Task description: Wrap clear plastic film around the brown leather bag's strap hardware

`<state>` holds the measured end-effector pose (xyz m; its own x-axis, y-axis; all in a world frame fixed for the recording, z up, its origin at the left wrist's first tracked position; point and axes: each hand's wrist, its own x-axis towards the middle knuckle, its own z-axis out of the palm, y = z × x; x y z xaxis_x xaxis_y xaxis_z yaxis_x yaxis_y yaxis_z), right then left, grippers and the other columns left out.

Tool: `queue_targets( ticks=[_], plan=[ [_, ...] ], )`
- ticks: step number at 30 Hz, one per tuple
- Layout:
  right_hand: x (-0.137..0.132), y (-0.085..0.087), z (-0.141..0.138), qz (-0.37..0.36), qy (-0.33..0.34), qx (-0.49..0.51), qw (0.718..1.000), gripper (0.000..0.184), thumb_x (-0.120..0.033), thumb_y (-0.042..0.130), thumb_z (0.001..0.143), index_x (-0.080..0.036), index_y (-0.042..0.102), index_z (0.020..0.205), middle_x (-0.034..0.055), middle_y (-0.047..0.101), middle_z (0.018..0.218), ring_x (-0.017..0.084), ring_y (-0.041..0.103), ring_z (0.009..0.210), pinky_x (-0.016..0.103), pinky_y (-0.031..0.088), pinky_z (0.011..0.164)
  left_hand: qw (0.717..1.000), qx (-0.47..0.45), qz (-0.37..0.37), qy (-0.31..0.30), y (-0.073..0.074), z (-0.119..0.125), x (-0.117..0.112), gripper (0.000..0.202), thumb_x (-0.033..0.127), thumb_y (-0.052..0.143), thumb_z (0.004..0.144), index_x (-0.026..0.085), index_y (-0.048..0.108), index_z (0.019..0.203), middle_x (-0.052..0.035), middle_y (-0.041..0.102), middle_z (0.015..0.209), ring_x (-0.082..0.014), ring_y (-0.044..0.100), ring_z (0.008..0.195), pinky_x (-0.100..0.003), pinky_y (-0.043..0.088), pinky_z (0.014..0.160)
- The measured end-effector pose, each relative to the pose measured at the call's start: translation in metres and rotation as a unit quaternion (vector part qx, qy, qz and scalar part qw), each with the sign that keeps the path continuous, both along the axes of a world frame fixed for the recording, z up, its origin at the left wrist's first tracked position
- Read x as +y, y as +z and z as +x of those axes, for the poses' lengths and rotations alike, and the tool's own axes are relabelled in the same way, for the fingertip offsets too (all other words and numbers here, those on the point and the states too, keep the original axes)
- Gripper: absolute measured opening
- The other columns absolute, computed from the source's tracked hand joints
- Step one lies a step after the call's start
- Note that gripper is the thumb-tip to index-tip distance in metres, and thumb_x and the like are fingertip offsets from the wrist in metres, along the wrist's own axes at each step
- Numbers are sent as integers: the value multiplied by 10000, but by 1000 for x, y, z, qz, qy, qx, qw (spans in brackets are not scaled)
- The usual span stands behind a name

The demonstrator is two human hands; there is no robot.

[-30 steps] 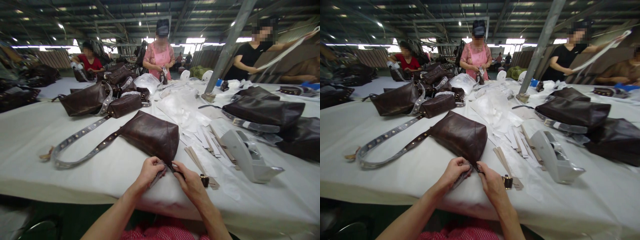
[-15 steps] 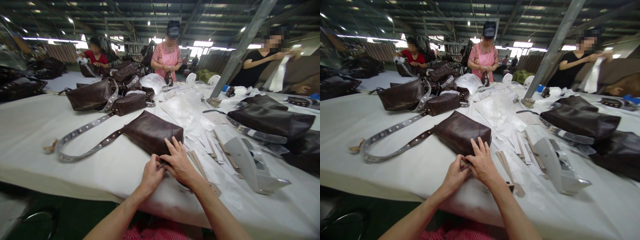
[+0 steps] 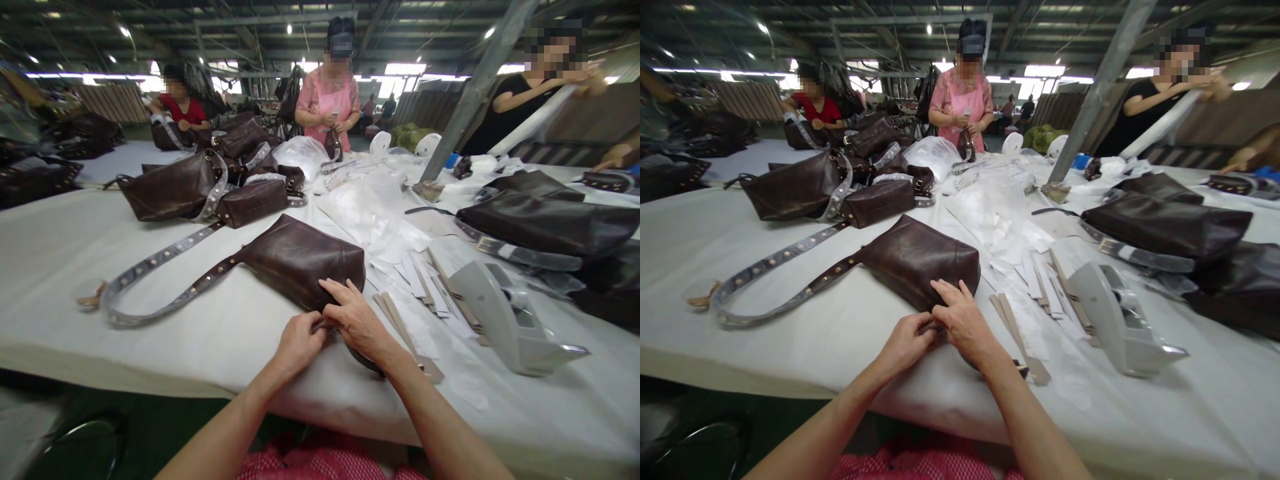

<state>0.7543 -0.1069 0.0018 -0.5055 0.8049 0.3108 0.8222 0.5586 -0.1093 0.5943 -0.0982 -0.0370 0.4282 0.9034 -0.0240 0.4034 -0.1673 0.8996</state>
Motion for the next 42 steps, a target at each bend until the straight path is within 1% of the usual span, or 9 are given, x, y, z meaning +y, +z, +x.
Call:
queue_targets(
  ticks=[12,16,19,22,25,27,31,33,42],
  plan=[
    [-4,-2,14,-18,-2,110,994,157,-72,498,859,-157,626,890,167,393,1455,287,333,1369,603,267,1096,993,-34,-112,-24,-6,8,6,99,202,465,736,182,553,697,-2,622,552,-125,547,433,-215,413,448],
    [-28,2,19,15,-69,138,988,229,-165,632,797,-166,618,1026,187,319,1482,345,286,1379,575,355,1061,987,-84,-137,-14,-12,7,1,57,184,464,714,184,507,677,5,605,543,-114,550,431,-199,416,429],
    [-60,-9,4,83,-85,178,977,158,-153,549,849,-169,645,972,184,477,1357,344,419,1293,558,407,1024,978,-122,-167,-7,-13,4,-3,51,192,472,700,178,516,680,9,595,534,-106,538,416,-196,419,421],
    [-93,-31,-29,26,-125,349,929,216,-194,431,929,-185,643,966,113,668,981,220,659,918,363,566,822,966,-162,-203,7,-10,-1,-7,40,199,501,665,167,522,653,2,599,526,-98,533,418,-186,410,423],
    [-109,-50,-59,-235,-221,510,797,329,-367,366,968,-154,609,1032,59,679,754,160,638,525,249,546,466,946,-196,-257,16,-3,-6,-11,52,216,533,622,168,515,630,2,601,518,-102,526,408,-186,394,400],
    [-108,-54,-66,-258,-271,523,766,384,-408,343,971,-138,614,999,44,666,669,152,606,447,239,516,421,938,-201,-281,22,1,-9,-13,83,242,550,613,170,516,636,9,595,509,-98,503,388,-183,371,372],
    [-95,-39,-51,71,-195,318,925,270,-227,396,962,-165,658,963,87,697,844,172,663,726,275,553,701,941,-191,-277,20,4,-14,-10,108,252,567,614,151,540,641,21,570,490,-60,458,366,-154,334,367],
    [-86,-26,-37,181,-140,192,954,266,-139,416,935,-187,676,969,113,669,1084,224,620,1009,372,507,904,939,-194,-284,3,3,-16,-7,107,246,566,618,147,546,652,28,555,480,-53,448,361,-148,333,372],
    [-13,9,-20,-34,-21,15,999,244,-155,625,807,-213,692,1035,122,245,1539,398,116,1417,661,132,1102,984,-83,-155,-12,-2,-16,-9,89,208,478,685,158,550,684,16,568,491,-93,476,380,-182,341,368]
  ],
)
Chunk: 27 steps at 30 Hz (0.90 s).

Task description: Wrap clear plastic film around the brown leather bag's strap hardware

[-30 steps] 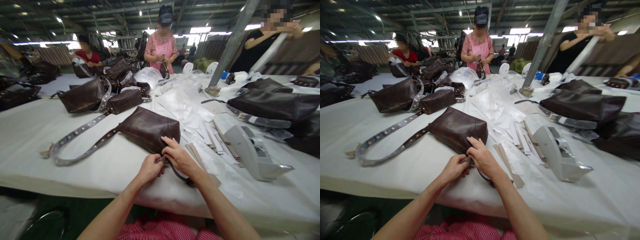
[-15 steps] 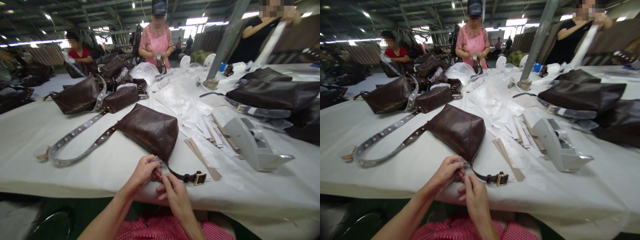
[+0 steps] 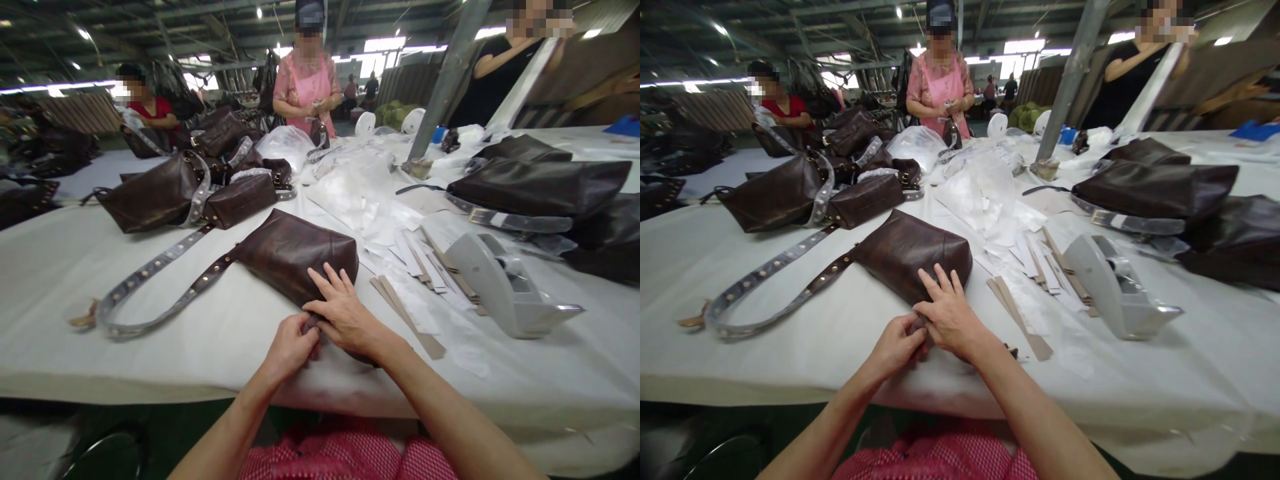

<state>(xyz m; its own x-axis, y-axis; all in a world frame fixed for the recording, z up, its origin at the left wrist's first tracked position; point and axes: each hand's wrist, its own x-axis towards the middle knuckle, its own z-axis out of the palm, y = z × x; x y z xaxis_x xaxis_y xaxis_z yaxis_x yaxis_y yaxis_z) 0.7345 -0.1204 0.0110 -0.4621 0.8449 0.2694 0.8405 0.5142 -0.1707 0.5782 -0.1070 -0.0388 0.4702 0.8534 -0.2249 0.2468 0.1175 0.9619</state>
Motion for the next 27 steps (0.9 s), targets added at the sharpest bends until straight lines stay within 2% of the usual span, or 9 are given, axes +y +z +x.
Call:
queue_targets(
  ticks=[5,9,12,14,16,19,21,24,27],
  plan=[
    [9,11,-7,-42,14,-70,997,93,-111,649,773,-142,704,842,147,263,1530,425,135,1407,715,115,1065,1000,17,22,-1,-6,0,-1,117,194,466,714,149,569,680,11,568,498,-96,488,407,-188,355,400],
    [8,13,-5,-45,63,-98,992,108,-130,617,825,-177,703,872,127,352,1493,407,170,1405,794,96,996,1000,10,-1,-1,-7,1,0,136,195,479,724,135,600,739,18,557,511,-89,464,406,-192,333,404],
    [8,8,1,-42,106,-91,989,159,-117,565,871,-206,694,897,103,476,1410,353,237,1397,814,80,973,1000,-5,-14,3,-3,2,1,132,237,522,731,130,583,685,30,518,499,-70,419,415,-193,294,416],
    [8,4,6,-37,124,-79,989,173,-104,541,886,-196,687,875,103,523,1364,334,280,1383,812,81,973,998,-36,-57,-8,1,2,3,150,281,564,718,139,554,674,61,456,473,-49,354,397,-190,240,407],
    [9,1,9,-32,134,-63,988,175,-93,533,886,-184,680,860,107,540,1343,333,299,1374,814,78,969,989,-63,-134,-30,6,0,5,206,337,609,694,157,511,670,88,405,464,-29,273,367,-194,164,385],
    [11,-1,13,-37,152,-45,987,184,-65,527,871,-178,672,859,103,551,1330,329,302,1374,812,58,967,970,-83,-220,-64,13,-3,11,253,317,655,634,174,446,628,93,395,483,-7,208,358,-202,79,376],
    [12,-3,16,-45,162,-35,985,221,-38,529,848,-195,673,907,94,558,1322,320,299,1377,807,39,970,953,-105,-269,-90,16,-5,16,247,292,649,614,173,433,619,91,381,492,-3,186,371,-201,51,384],
    [14,-5,21,-50,170,-19,984,350,-7,535,813,-242,660,1041,89,570,1308,308,318,1370,797,-1,974,918,-126,-357,-121,17,-6,23,250,351,624,661,167,455,671,95,357,489,-9,148,382,-196,24,398],
    [13,-5,24,-55,180,-16,982,329,-11,534,811,-244,675,996,83,576,1302,300,335,1362,780,-24,987,918,-110,-363,-113,17,-3,25,293,337,685,631,170,449,682,115,334,477,1,126,379,-190,17,401]
  ],
)
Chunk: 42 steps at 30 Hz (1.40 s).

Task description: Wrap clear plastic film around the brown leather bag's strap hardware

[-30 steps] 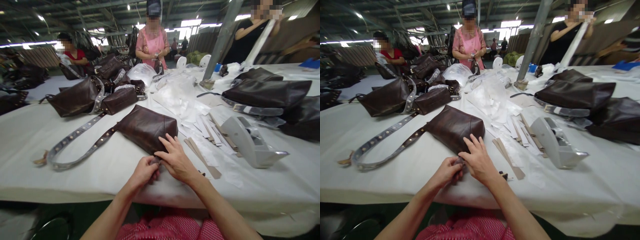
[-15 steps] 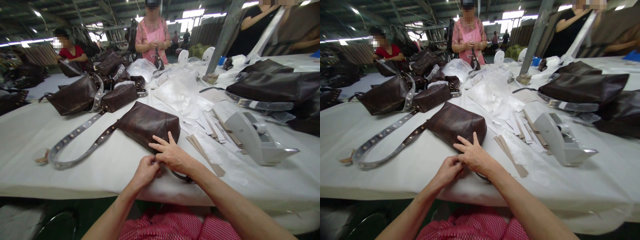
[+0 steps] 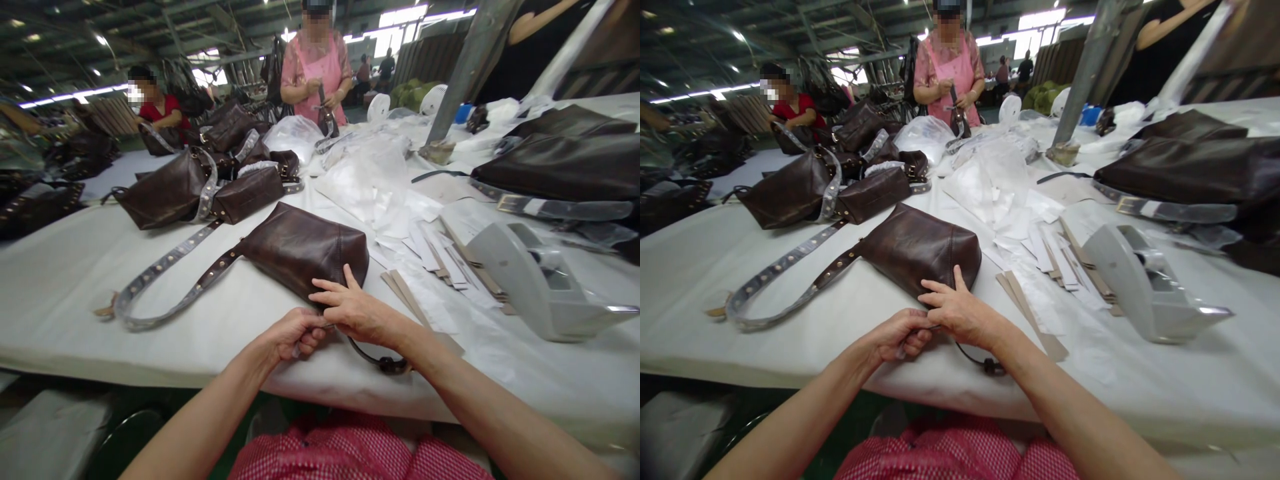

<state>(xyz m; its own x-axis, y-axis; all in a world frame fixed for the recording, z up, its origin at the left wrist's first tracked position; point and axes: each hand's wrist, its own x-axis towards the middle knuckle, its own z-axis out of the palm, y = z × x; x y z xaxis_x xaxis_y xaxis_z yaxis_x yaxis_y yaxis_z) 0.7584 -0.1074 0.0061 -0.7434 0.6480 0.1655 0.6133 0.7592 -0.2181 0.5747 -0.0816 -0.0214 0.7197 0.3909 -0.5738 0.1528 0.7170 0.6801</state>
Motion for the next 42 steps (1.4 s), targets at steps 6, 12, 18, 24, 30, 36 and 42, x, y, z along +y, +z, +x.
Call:
queue_targets(
  ticks=[6,12,18,24,30,36,42],
  plan=[
    [-8,9,2,-15,8,-10,1000,294,-23,548,771,-224,694,929,89,595,1275,307,354,1353,761,-35,1013,993,59,98,13,-7,7,-4,234,301,632,618,188,427,605,98,385,456,-8,208,331,-186,75,354],
    [-14,10,7,-31,-46,72,996,151,-106,561,838,-182,687,804,70,672,1151,240,508,1236,648,65,1119,969,106,224,16,-9,9,-9,141,248,545,667,167,499,561,47,492,443,-43,382,330,-175,217,331],
    [-25,-3,-7,52,-93,-2,994,151,-130,536,899,-163,679,934,127,638,1200,300,492,1243,709,223,1048,970,101,218,28,-4,9,-10,124,201,517,681,159,514,565,36,526,445,-43,405,326,-156,221,317],
    [-30,-13,-14,108,-118,-12,987,210,-110,474,930,-150,680,928,120,656,1167,293,523,1208,691,284,1037,975,85,200,37,-1,10,-13,100,121,493,649,142,535,561,20,554,453,-42,428,330,-146,262,329],
    [-32,-23,-18,134,-136,6,982,197,-132,463,933,-145,657,959,127,637,1196,284,501,1227,668,241,1070,982,60,179,22,3,11,-12,101,87,512,628,104,578,554,-13,595,489,-43,454,344,-154,313,358],
    [-33,-32,-25,154,-169,22,973,198,-124,442,939,-137,634,892,129,642,1162,266,516,1198,637,219,1092,990,59,129,7,1,9,-10,81,117,550,619,78,621,621,-55,648,539,-93,556,405,-190,433,419],
    [-30,-21,-18,136,-148,15,980,177,-101,458,917,-155,625,896,114,626,1189,261,512,1186,632,261,1073,991,64,118,-15,1,8,-6,139,211,626,603,72,626,605,-76,656,550,-117,586,448,-208,442,435]
  ],
)
